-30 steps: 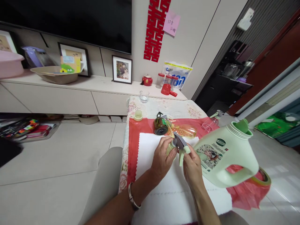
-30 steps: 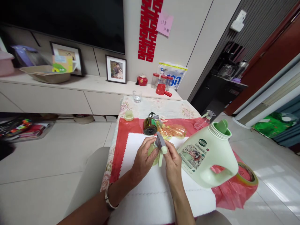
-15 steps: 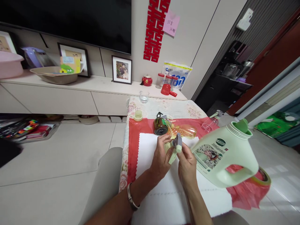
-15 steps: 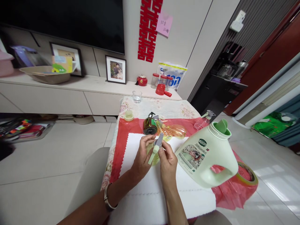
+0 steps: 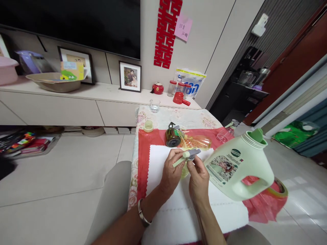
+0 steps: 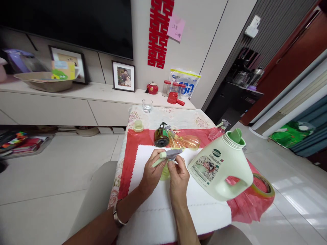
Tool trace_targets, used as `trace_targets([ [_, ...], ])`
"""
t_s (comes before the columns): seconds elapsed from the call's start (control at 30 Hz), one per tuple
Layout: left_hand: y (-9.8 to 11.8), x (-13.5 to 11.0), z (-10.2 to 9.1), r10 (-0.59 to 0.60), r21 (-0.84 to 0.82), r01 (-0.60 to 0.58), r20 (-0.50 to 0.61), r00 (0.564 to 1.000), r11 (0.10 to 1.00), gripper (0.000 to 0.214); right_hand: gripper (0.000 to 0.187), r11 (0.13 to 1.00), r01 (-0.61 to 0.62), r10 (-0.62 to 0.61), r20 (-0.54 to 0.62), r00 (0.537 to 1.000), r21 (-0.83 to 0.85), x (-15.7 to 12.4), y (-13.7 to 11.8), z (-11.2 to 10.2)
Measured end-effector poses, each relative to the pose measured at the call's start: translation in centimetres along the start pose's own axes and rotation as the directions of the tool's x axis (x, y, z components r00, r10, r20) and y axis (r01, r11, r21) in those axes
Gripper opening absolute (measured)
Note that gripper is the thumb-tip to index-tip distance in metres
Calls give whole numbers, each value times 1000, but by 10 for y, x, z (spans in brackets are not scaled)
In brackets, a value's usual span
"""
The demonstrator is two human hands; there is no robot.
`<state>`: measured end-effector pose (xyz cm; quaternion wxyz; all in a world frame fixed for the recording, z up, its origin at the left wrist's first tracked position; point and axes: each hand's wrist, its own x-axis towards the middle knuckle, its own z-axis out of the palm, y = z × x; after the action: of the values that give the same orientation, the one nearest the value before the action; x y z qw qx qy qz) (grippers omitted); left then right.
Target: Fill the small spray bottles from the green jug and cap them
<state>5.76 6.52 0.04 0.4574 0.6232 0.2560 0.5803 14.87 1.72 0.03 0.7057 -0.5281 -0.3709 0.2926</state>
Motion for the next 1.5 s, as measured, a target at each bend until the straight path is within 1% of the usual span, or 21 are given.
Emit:
trace_targets([
  [0.07,-2,-1,1,-74,-57,73,-11,997,996,21,38,1000,-15,16,-28,1000,20,0,2,1],
  [0.13,-4,-3,2,-121,-108,118,-22,992,987,22,37,999,-23,25,-51,998,41,0,4,2],
  [0.2,-6,-3,2,-121,-120,116,-32,992,986,23,38,998,-24,27,-63,998,59,0,5,5],
  [0.3,-10,-3,1,-80,-78,77,-43,996,994,24,42,997,-13,17,-52,998,78,1,4,10],
  [0.4,-12,-3,1,-53,-63,50,-52,997,997,25,45,997,4,-4,-3,1000,83,0,2,13],
  [0.47,-12,-3,1,-52,-68,48,-51,997,997,25,43,996,16,-19,40,999,86,0,2,12],
  [0.53,-11,-3,2,-68,-73,65,-52,996,995,25,40,996,22,-28,64,998,91,0,4,10],
  [0.7,-10,-5,2,-158,-118,150,-60,986,982,29,33,994,22,-28,53,998,104,1,8,6],
  [0.77,-10,-5,1,-145,-82,139,-73,987,987,28,31,993,24,-30,49,998,114,1,9,6],
  [0.83,-10,-5,-1,-92,-40,89,-77,993,995,29,32,992,29,-35,42,999,121,0,9,6],
  [0.9,-8,-4,-3,-38,-22,37,-63,997,999,30,34,992,37,-42,33,999,124,0,9,7],
  [0.97,-7,-3,-4,-15,-20,14,-50,999,1000,30,36,991,46,-50,31,998,122,0,10,7],
  [1.17,-6,-3,-2,-37,-28,36,-34,999,999,30,39,994,61,-70,90,993,92,5,12,2],
  [1.33,-8,-7,1,-105,-111,97,-74,992,989,30,35,993,90,-95,78,992,73,7,14,-1],
  [1.5,-7,-7,-1,-83,-93,76,-79,993,993,27,33,993,94,-98,73,992,65,5,14,1],
])
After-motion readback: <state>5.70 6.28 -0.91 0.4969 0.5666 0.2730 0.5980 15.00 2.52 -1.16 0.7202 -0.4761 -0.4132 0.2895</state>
